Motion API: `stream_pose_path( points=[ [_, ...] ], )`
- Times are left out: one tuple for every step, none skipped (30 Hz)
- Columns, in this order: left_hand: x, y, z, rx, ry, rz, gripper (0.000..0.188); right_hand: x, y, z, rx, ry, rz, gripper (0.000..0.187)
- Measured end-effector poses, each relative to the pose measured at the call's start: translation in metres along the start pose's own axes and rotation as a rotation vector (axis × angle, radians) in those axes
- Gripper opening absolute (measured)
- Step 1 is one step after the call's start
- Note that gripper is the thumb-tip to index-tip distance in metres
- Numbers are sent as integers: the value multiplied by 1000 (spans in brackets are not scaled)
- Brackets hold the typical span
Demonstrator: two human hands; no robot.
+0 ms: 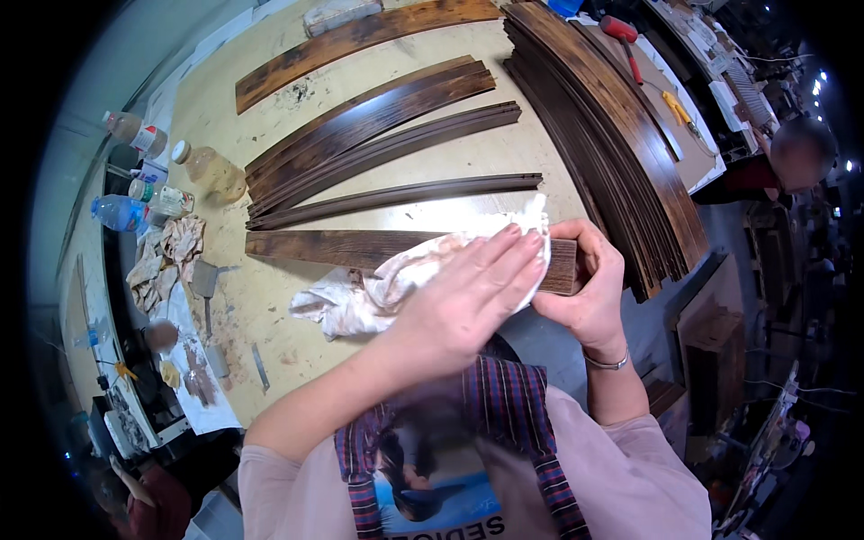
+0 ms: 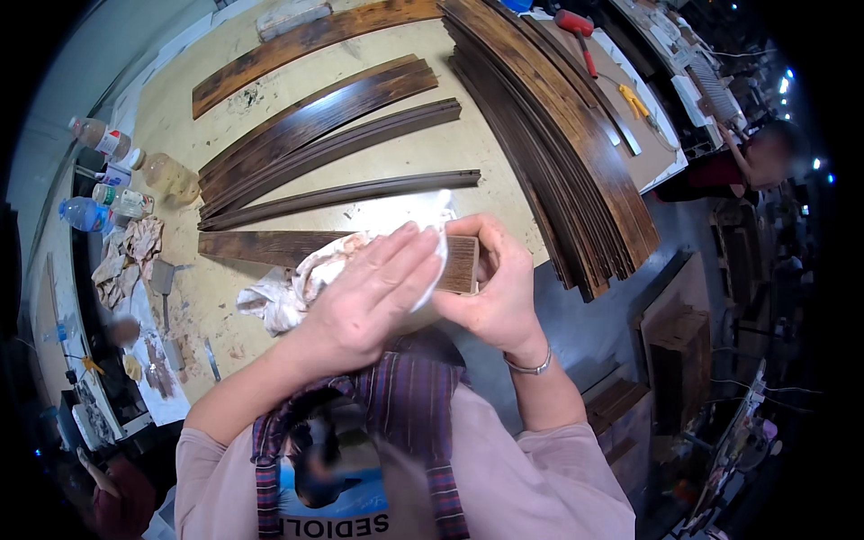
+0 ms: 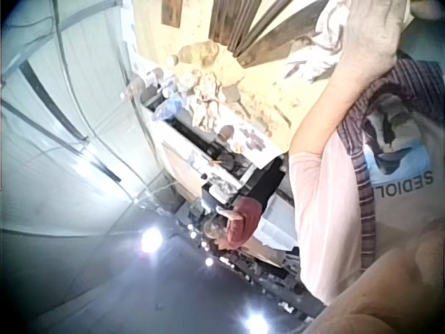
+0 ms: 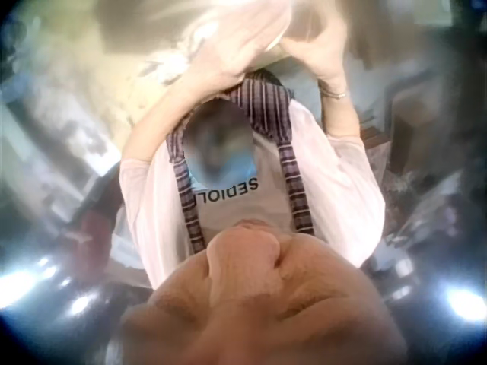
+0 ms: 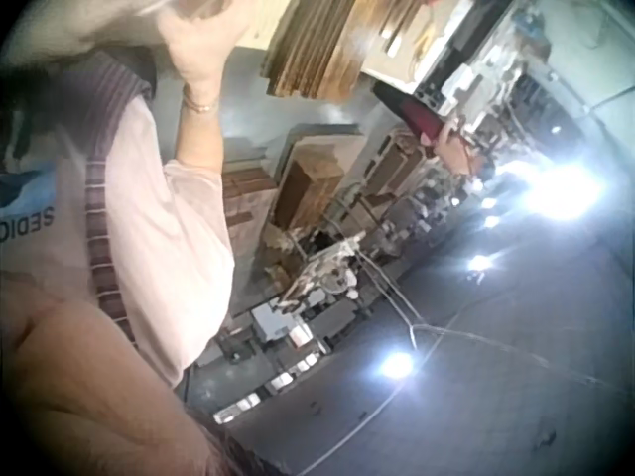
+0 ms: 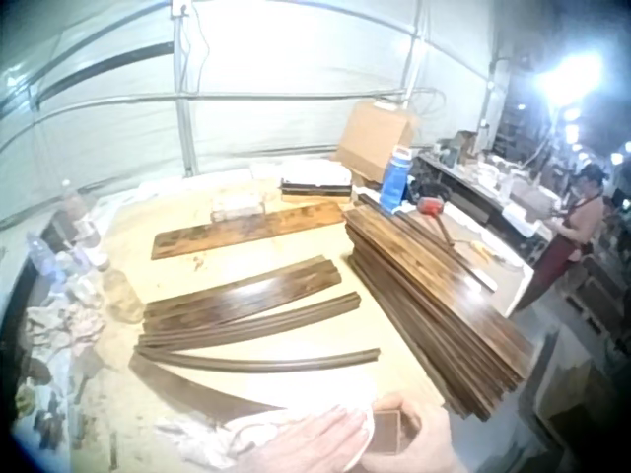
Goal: The person repeatedly sands and wipes long wooden planks on a workbench. They use a sanding block to smooth the edges and a cloth to wipe the surfaces, handling each plank one at a time and stacking finished pieces.
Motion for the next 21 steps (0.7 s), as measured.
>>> stream_pose_path(
  points=[
    [5, 2, -3, 8, 18, 10, 67, -2, 3, -1, -13, -45, 15, 51],
    [21, 7, -10, 29, 90, 56, 66, -6, 5, -2, -34, -87, 31, 54],
    [41, 14, -21, 49, 162, 102, 64, -11, 9, -3, -54, -129, 47, 56],
    [57, 23, -26, 14, 269, 31, 60, -14, 7, -4, -31, -110, 33, 57],
    [54, 23, -26, -21, 241, 3, 59, -14, 8, -5, -37, -112, 21, 57],
    [47, 23, -23, -58, 213, -26, 59, -13, 9, -6, -42, -114, 10, 57],
    [33, 27, -12, -99, 198, -47, 58, -12, 7, -6, -32, -121, 1, 57],
    [9, 21, 4, -63, 111, -80, 54, -11, 7, -5, -45, -105, 3, 57],
    [-5, 12, 8, -48, 8, -122, 51, -8, 7, -4, -55, -84, 5, 56],
    [-1, 8, 2, -11, -18, -72, 51, -4, 9, -2, -72, -58, 4, 56],
    [8, 4, -8, 29, -49, -28, 52, -4, 11, -1, -62, -51, -9, 55],
    [30, 14, -17, -54, 76, -15, 50, -5, 12, 0, -53, -44, -22, 55],
    [54, 25, -31, -128, 195, -6, 48, -5, 13, -1, -54, -38, -34, 54],
    [88, 30, -52, -212, 541, -278, 44, -1, 10, -2, 9, 29, -74, 49],
    [99, 41, -60, -211, 599, -335, 47, 1, 10, -6, 0, 54, -76, 48],
    [92, 42, -53, -183, 610, -244, 49, 2, 8, -7, 6, 80, -79, 47],
    [85, 40, -46, -156, 618, -154, 52, 5, 6, -7, 10, 107, -84, 46],
    [79, 37, -40, -119, 584, -84, 53, 6, 5, -7, 9, 120, -98, 46],
    [73, 34, -33, -82, 546, -16, 54, 9, 7, -7, 6, 136, -114, 45],
    [69, 33, -28, -44, 508, 52, 56, 11, 7, -6, 3, 152, -130, 45],
    [69, 35, -28, -53, 526, 20, 54, 12, 7, -5, 2, 124, -134, 46]
  ],
)
Point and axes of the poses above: each hand's wrist, its own z-axis towards the middle knuckle, its own y-axis out of the back of the hand, x = y × z, the point moved 8 cm from there along z, towards the middle knuckle, and after that the axes turned 7 degrees about -x, right-handed, at the moved point
